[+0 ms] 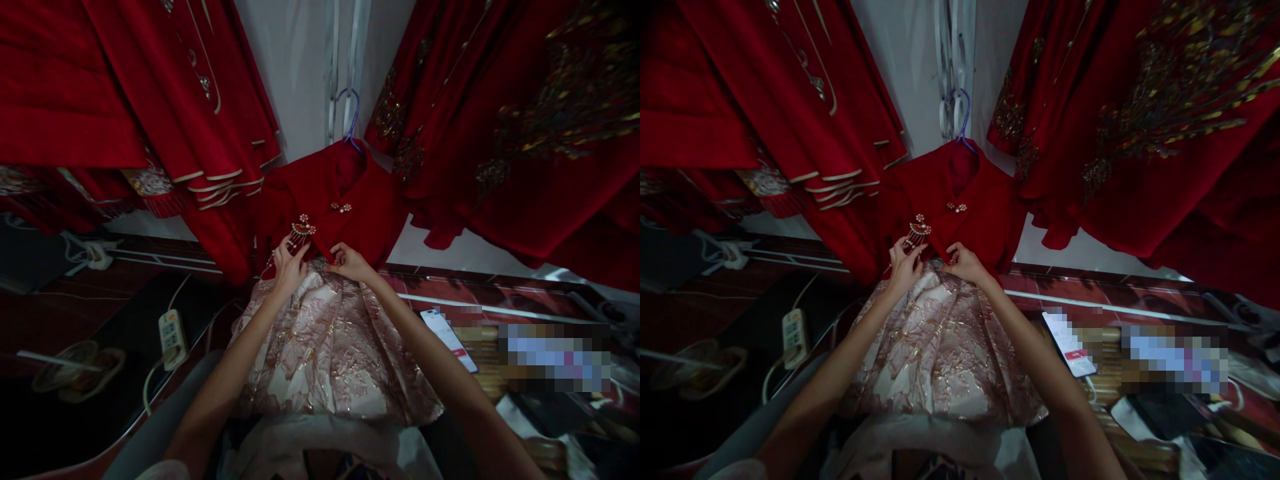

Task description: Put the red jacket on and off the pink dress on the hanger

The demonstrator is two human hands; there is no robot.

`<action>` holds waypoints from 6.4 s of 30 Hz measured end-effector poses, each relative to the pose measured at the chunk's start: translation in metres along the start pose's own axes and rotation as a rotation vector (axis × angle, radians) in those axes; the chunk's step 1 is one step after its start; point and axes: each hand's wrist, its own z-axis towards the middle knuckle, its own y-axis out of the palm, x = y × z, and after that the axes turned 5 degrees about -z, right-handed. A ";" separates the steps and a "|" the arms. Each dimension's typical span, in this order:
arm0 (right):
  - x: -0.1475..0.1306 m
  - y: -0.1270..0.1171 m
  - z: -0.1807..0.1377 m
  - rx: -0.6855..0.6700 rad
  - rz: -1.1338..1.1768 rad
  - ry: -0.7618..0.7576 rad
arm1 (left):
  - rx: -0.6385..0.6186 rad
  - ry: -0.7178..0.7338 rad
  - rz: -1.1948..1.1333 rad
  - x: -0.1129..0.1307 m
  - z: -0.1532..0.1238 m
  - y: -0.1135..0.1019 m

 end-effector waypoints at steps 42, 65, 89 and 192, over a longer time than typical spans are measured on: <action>-0.017 0.013 -0.012 -0.047 0.560 0.124 | 0.036 -0.119 -0.074 0.018 0.020 0.003; -0.023 0.035 -0.003 0.296 0.163 -0.089 | 0.085 -0.549 -0.962 0.001 0.001 0.035; -0.022 0.034 -0.004 0.334 0.099 -0.103 | -0.025 -0.288 -0.738 -0.006 0.000 0.030; -0.031 -0.058 -0.037 -0.262 0.557 0.031 | 0.163 -0.626 -1.239 0.033 0.075 0.007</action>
